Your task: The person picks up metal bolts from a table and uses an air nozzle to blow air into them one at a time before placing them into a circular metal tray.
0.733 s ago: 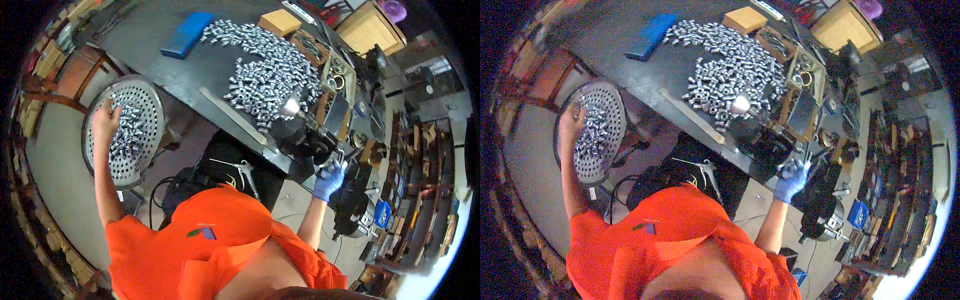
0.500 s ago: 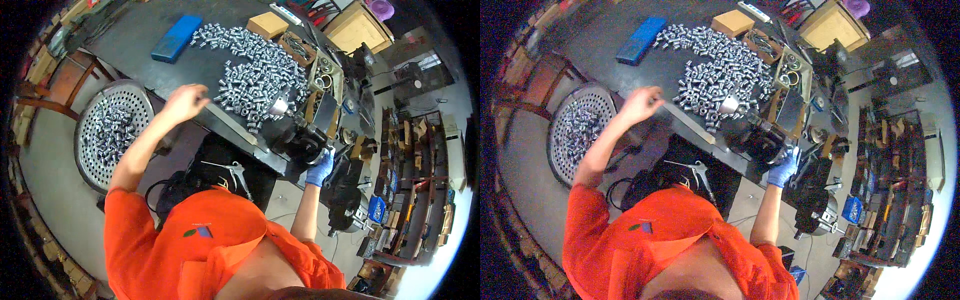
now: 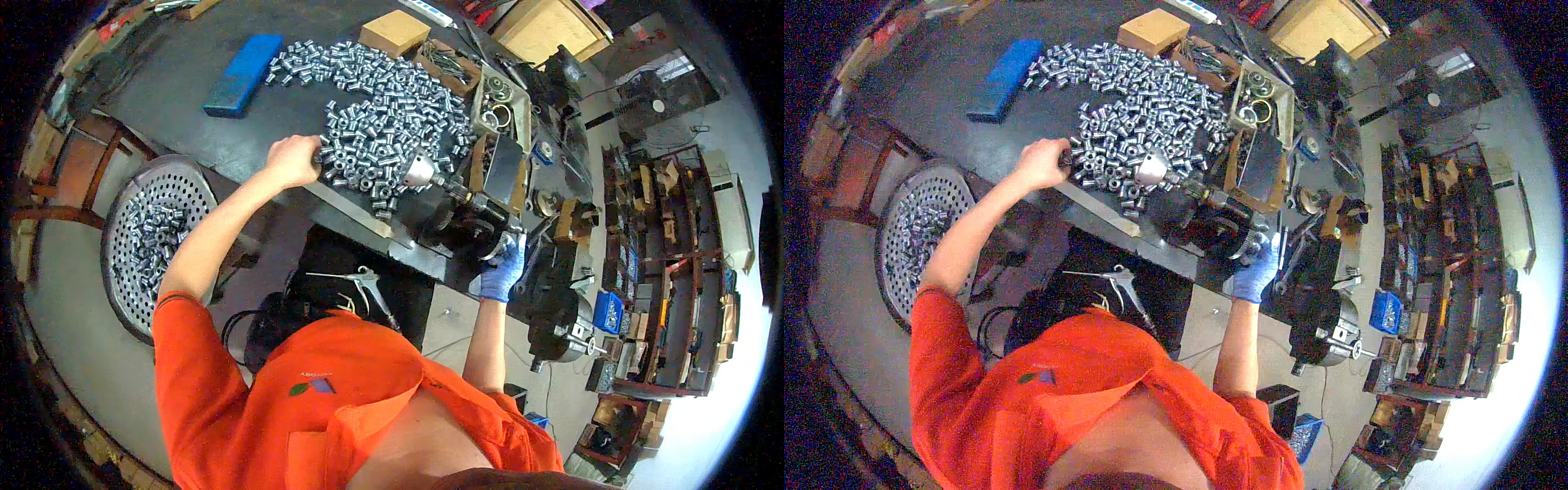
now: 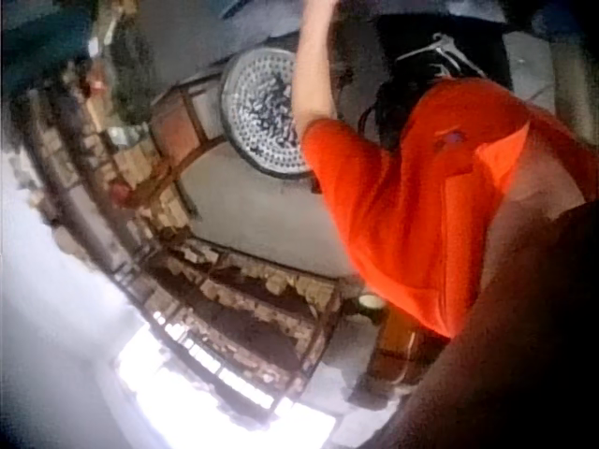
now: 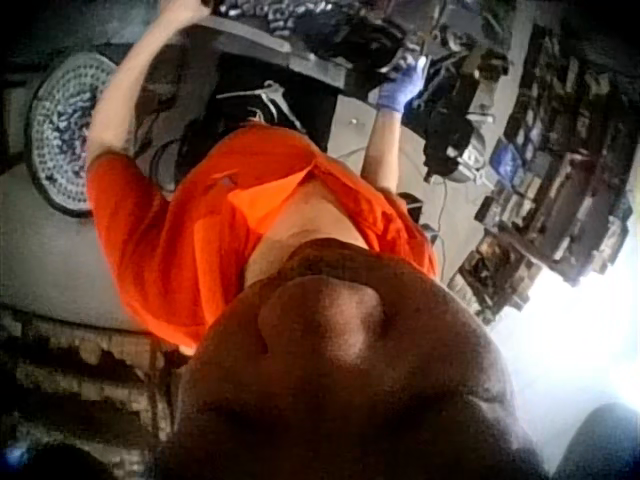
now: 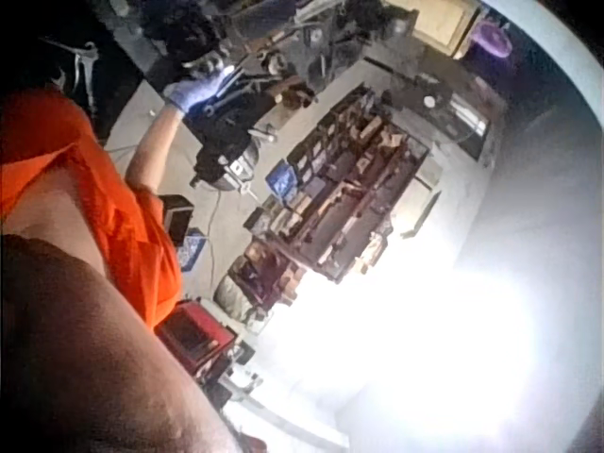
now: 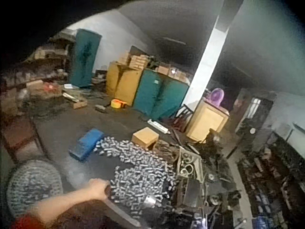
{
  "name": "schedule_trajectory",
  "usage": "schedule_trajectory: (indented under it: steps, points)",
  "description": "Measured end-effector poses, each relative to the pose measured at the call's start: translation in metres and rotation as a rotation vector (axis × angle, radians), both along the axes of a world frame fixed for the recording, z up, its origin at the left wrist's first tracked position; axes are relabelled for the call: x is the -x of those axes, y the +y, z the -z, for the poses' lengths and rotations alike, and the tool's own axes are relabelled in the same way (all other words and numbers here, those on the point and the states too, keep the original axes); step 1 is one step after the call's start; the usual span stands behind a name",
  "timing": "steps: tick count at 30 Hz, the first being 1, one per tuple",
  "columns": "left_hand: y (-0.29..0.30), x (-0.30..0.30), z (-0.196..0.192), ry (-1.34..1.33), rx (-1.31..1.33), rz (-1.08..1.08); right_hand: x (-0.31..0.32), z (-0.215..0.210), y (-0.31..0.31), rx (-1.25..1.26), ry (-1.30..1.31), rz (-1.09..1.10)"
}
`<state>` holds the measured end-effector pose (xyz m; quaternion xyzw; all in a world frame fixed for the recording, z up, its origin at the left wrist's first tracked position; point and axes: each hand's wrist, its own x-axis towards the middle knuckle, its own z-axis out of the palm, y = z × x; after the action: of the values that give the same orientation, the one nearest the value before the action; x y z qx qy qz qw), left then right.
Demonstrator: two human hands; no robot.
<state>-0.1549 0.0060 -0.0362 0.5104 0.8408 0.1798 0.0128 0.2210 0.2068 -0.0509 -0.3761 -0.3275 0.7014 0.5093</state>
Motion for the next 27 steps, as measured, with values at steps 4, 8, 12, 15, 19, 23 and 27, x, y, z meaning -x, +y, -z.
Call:
schedule_trajectory:
  steps: [4, 8, 12, 15, 19, 23, 27]
  points:
    - [-0.004, -0.013, -0.027, -1.049, -0.339, 0.060, -0.003, -0.003, -0.006, -0.010, -0.008, -0.012]
    - [0.012, -0.049, -0.061, -1.311, -0.464, 0.387, -0.016, 0.022, 0.013, 0.016, -0.001, 0.000]
    - [0.035, -0.066, -0.060, -1.388, -0.549, 0.433, -0.006, 0.002, 0.001, 0.022, 0.014, -0.054]
    - [0.038, -0.069, -0.057, -1.373, -0.548, 0.410, 0.002, -0.012, -0.011, 0.035, -0.070, 0.028]
    - [0.041, -0.067, -0.056, -1.350, -0.505, 0.453, -0.006, -0.004, -0.005, 0.042, -0.016, 0.040]
    - [0.044, -0.063, -0.058, -1.383, -0.499, 0.501, -0.008, -0.025, -0.027, 0.028, -0.024, 0.092]
    - [0.043, -0.063, -0.061, -1.384, -0.448, 0.467, -0.023, -0.055, -0.035, -0.037, 0.027, -0.078]
